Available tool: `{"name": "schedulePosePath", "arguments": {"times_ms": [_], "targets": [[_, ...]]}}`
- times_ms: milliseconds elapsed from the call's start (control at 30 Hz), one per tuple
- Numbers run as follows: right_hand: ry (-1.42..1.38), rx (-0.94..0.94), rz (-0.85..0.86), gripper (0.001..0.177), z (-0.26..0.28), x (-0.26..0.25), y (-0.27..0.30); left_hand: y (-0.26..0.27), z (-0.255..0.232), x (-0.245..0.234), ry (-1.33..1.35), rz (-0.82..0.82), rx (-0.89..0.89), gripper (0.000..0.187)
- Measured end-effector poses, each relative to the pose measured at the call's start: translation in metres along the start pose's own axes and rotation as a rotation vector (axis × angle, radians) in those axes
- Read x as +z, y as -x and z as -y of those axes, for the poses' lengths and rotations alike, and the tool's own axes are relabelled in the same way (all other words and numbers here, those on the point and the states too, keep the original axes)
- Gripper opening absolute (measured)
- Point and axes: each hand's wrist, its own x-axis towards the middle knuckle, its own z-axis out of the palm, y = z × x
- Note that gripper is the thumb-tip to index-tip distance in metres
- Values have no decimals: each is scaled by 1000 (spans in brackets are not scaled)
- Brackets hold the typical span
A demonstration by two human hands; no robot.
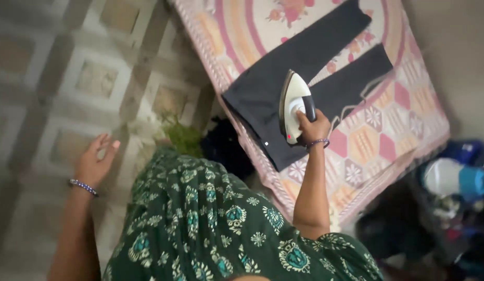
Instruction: Ironing a pair of black trousers on a bed and then folding them.
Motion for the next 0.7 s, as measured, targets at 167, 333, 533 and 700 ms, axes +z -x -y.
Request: {"name": "schedulePosePath", "arguments": {"times_ms": [167, 333, 533, 700], "targets": [[-99, 124, -157, 33, 31, 33, -10, -185, -53, -31, -52, 175, 202, 67], [-21, 255, -232, 34, 61, 54, -26, -316, -137, 2, 30, 368, 333, 66], [33, 414, -304, 36, 66, 96, -96, -433, -221, 69, -34, 599, 485, 66], [-76, 570, -357, 37, 45, 129, -191, -531, -272, 149, -67, 734, 470, 66]]}}
